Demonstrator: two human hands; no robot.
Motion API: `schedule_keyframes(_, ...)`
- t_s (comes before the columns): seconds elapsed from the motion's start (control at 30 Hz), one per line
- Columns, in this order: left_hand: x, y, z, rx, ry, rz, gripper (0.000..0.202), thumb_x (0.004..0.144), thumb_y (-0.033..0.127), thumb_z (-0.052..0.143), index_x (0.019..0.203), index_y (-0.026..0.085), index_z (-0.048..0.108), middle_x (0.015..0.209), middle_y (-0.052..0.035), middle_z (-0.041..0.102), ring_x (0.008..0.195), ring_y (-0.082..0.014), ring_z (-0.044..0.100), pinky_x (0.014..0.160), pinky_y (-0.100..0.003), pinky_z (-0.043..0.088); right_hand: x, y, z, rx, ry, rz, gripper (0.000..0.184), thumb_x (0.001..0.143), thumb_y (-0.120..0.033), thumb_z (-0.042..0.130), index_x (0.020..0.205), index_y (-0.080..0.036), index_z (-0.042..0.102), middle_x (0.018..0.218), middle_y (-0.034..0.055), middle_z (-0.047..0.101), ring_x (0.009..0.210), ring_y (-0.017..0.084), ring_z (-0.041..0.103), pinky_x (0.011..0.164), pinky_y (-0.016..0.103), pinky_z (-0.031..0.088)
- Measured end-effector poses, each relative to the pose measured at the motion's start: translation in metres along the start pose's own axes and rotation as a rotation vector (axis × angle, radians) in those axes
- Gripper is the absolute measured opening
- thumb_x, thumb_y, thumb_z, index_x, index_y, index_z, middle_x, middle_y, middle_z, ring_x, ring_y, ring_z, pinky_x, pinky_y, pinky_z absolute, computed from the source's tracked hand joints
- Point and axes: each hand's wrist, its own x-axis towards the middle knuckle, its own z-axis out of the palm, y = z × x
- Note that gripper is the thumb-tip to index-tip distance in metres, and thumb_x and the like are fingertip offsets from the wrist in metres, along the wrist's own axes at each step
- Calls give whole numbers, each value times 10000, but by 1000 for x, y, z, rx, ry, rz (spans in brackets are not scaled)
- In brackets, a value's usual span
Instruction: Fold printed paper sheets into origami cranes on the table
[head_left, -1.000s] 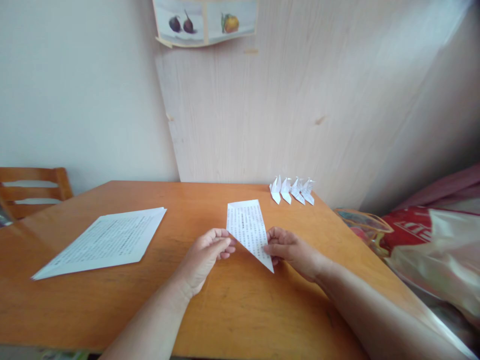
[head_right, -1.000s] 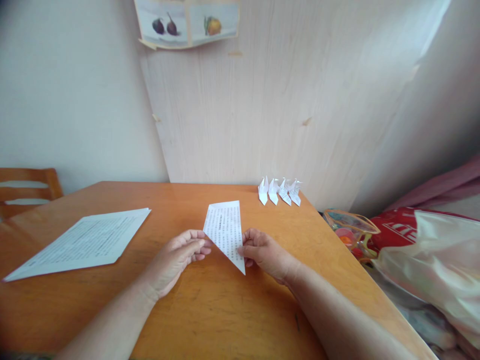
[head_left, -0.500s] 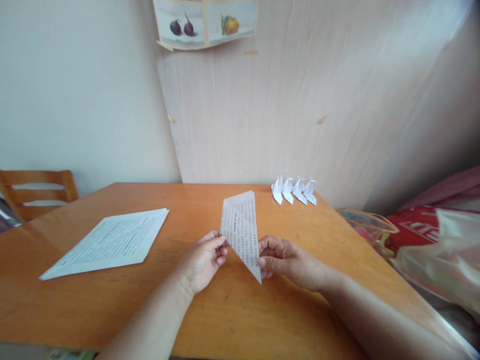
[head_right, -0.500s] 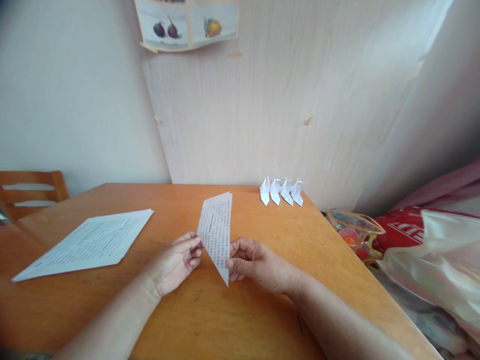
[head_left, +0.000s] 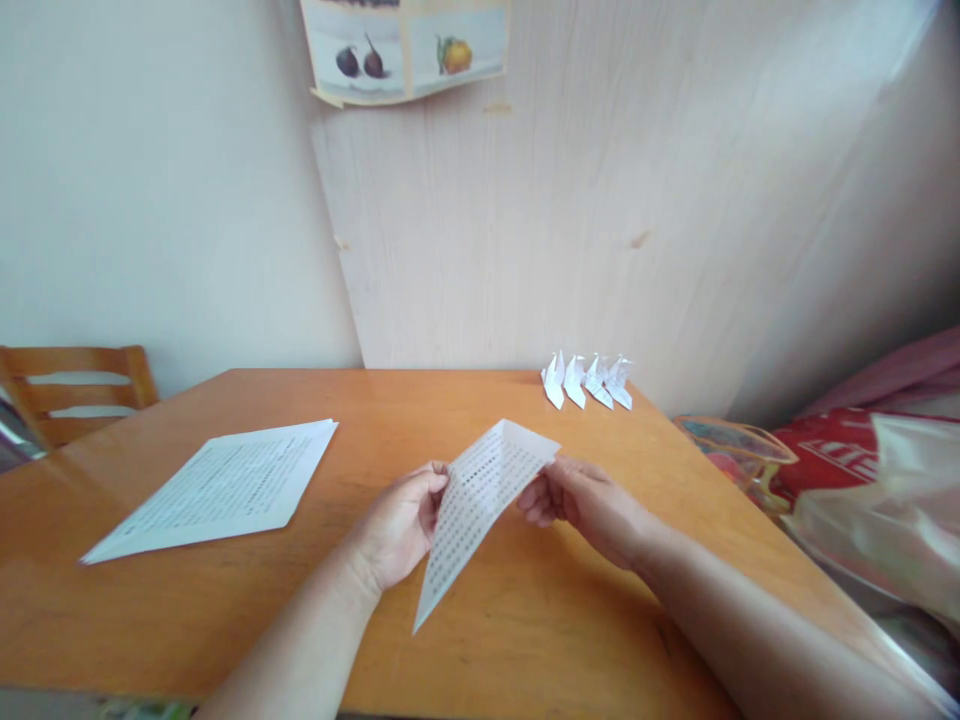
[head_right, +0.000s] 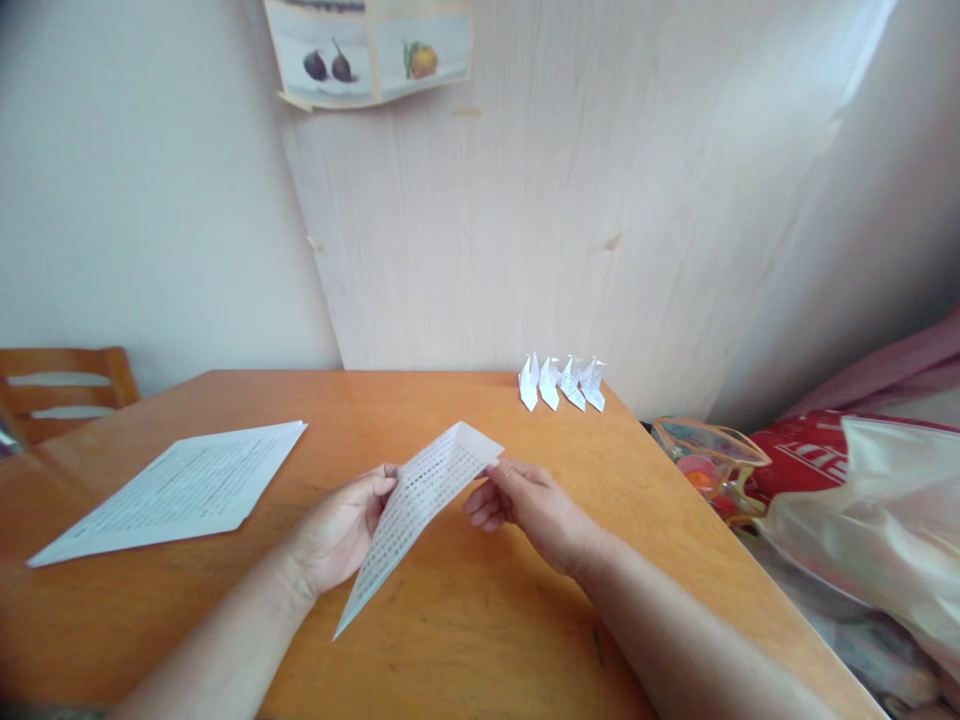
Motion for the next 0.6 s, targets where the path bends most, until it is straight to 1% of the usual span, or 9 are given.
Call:
schedule_keyframes(0.1, -4, 1, 0, 178, -60, 5, 67, 806, 221, 626, 842, 167, 611, 756, 0, 594, 678, -126, 544, 640, -241, 431, 4, -5, -10, 169, 69, 93, 558, 945, -671, 412, 977, -176, 667, 861, 79, 714, 756, 182, 663, 696, 308, 501)
schedule_keyframes(0.13, -5, 2, 1, 243, -76, -6, 75, 814, 233, 626, 848, 167, 613, 751, 1, 596, 672, -128, 541, 635, -243, 422, 4, -6, -12, 182, 83, 127, 555, 935, -679, 425, 994, -180, 661, 863, 78, 715, 755, 187, 664, 699, 315, 504)
schedule_keyframes(0.2, -8, 3, 3, 365, -95, -24, 108, 835, 280, 627, 856, 174, 616, 725, 11, 591, 638, -128, 528, 607, -243, 394, 4, -7, -13, 133, 87, 175, 467, 899, -624, 551, 981, -176, 652, 849, 73, 712, 731, 186, 655, 694, 319, 505)
schedule_keyframes(0.27, -8, 4, 6, 494, -89, -9, 150, 844, 329, 628, 860, 181, 625, 715, 18, 595, 621, -132, 526, 595, -245, 379, 3, -6, -12, 25, 79, 204, 346, 824, -495, 703, 920, -169, 641, 826, 62, 704, 703, 179, 641, 668, 310, 500)
schedule_keyframes(0.33, -5, 2, 8, 648, -59, 41, 171, 848, 355, 617, 867, 186, 643, 743, 8, 625, 649, -151, 550, 614, -256, 390, 2, -3, -9, -100, 94, 214, 275, 750, -378, 768, 858, -176, 616, 792, 38, 686, 680, 173, 629, 631, 297, 491)
schedule_keyframes(0.43, 0, -6, 9, 867, 26, 147, 155, 846, 337, 593, 857, 206, 675, 796, -23, 668, 713, -192, 587, 635, -279, 401, 3, 4, -7, -359, 180, 176, 206, 724, -290, 744, 779, -197, 569, 705, -9, 624, 606, 145, 575, 535, 257, 432)
schedule_keyframes(0.5, 2, -10, 8, 957, 81, 261, 109, 804, 284, 620, 865, 228, 691, 811, -30, 670, 747, -213, 594, 650, -293, 402, 5, 9, -8, -548, 220, 118, 164, 729, -248, 715, 750, -203, 559, 676, -20, 589, 578, 128, 531, 493, 238, 374)
schedule_keyframes(0.53, 2, -11, 8, 1001, 89, 330, 111, 774, 251, 638, 868, 237, 696, 821, -31, 665, 769, -220, 592, 672, -302, 405, 5, 11, -10, -624, 231, 86, 144, 733, -234, 702, 746, -204, 562, 676, -19, 585, 576, 126, 518, 486, 236, 354)
schedule_keyframes(0.6, 1, -9, 7, 1116, 52, 440, 115, 742, 206, 648, 838, 241, 699, 834, -32, 647, 802, -225, 579, 720, -317, 404, 7, 15, -12, -739, 249, 26, 113, 738, -219, 681, 742, -206, 569, 694, -10, 592, 590, 128, 510, 492, 242, 337)
